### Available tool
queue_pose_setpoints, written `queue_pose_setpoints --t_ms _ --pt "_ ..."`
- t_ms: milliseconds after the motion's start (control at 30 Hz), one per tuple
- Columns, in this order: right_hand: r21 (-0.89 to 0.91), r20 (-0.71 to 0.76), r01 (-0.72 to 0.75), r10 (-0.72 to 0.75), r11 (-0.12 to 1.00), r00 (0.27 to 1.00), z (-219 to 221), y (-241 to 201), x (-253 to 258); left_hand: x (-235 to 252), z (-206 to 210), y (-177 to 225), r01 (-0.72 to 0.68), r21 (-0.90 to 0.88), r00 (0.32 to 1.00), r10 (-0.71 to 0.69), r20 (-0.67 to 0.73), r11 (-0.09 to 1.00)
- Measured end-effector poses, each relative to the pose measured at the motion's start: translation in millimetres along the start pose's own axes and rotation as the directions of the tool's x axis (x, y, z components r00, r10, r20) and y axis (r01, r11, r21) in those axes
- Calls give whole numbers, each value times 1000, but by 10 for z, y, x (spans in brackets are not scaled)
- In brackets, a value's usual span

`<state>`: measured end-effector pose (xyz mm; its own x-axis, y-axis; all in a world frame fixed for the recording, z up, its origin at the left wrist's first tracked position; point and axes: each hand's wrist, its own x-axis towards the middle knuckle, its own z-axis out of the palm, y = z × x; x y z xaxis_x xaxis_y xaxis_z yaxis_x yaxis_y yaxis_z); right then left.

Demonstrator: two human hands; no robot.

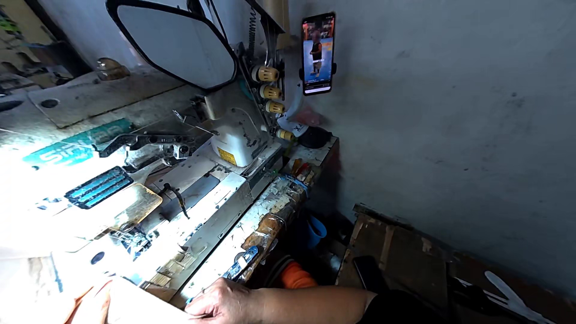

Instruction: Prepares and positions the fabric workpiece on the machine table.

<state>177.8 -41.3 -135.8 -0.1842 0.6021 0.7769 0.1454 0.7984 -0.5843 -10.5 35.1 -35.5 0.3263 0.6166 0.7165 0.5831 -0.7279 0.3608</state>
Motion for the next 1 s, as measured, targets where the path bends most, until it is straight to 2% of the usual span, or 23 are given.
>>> queue_pose_setpoints --t_ms 633,1000 --pt "2 -9 -1 1 1000 1000 0 -17 4 -3 -14 7 8 13 1000 -8 14 1000" --pt "-2 -13 6 -6 1000 1000 -3 -15 4 3 -2 -8 -55 26 998 56 -12 998"
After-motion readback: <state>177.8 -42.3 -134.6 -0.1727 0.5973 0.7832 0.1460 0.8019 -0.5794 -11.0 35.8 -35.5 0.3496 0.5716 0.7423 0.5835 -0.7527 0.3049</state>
